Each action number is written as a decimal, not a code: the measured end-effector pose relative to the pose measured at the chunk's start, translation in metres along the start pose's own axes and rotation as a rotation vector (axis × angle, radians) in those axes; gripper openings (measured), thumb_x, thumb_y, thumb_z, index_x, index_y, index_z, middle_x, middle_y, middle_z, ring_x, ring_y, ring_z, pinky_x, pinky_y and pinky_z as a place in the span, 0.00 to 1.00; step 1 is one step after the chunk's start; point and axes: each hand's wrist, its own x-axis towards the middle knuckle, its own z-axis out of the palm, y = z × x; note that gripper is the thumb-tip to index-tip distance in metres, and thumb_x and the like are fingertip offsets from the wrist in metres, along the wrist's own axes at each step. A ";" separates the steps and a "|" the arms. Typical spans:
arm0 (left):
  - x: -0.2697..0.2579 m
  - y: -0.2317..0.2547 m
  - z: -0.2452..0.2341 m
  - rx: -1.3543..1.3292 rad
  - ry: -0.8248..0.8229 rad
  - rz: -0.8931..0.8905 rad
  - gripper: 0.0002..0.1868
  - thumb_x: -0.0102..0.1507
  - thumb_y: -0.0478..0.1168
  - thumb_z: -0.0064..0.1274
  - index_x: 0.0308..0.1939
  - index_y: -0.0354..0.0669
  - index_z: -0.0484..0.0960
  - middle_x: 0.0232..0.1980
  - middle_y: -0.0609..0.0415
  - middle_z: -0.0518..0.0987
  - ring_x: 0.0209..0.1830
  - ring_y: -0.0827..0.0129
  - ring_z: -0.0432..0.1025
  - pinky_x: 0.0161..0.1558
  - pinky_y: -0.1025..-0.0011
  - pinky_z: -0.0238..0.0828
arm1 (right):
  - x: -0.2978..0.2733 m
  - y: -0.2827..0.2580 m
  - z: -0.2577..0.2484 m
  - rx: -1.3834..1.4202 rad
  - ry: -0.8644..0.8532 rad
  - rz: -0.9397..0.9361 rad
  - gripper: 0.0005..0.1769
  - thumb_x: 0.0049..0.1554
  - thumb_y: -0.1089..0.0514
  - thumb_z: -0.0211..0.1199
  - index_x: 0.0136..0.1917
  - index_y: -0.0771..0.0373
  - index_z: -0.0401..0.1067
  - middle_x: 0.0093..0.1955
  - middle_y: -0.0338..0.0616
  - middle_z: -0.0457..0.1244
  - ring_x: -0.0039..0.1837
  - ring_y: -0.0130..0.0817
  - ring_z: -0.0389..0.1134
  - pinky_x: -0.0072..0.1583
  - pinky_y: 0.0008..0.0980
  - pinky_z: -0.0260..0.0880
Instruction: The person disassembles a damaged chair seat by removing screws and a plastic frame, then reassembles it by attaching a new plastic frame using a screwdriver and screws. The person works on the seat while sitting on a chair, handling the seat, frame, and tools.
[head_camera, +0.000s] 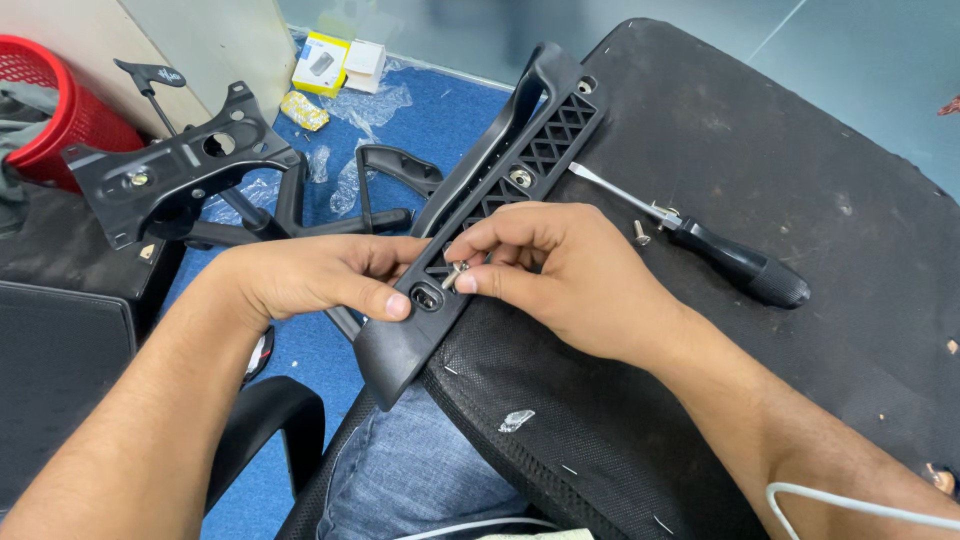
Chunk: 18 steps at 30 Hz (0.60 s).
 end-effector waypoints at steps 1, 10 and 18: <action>0.000 -0.001 -0.001 -0.003 0.003 -0.001 0.50 0.52 0.56 0.66 0.74 0.38 0.68 0.68 0.51 0.76 0.70 0.67 0.66 0.72 0.67 0.53 | 0.000 0.001 0.000 -0.019 -0.002 -0.002 0.10 0.56 0.62 0.69 0.52 0.64 0.81 0.33 0.30 0.63 0.36 0.16 0.59 0.39 0.21 0.61; 0.005 -0.001 -0.006 -0.005 0.001 0.033 0.49 0.49 0.59 0.68 0.69 0.35 0.75 0.62 0.50 0.82 0.64 0.66 0.73 0.67 0.68 0.61 | 0.001 -0.005 0.004 -0.173 0.003 -0.077 0.09 0.55 0.60 0.70 0.50 0.60 0.82 0.36 0.32 0.68 0.34 0.18 0.57 0.37 0.22 0.58; 0.007 -0.002 -0.007 -0.039 -0.022 0.068 0.52 0.47 0.61 0.71 0.68 0.34 0.76 0.60 0.49 0.82 0.62 0.66 0.74 0.67 0.69 0.62 | 0.004 -0.012 0.008 -0.226 -0.015 -0.163 0.10 0.55 0.58 0.70 0.50 0.60 0.82 0.41 0.35 0.71 0.37 0.19 0.65 0.39 0.23 0.65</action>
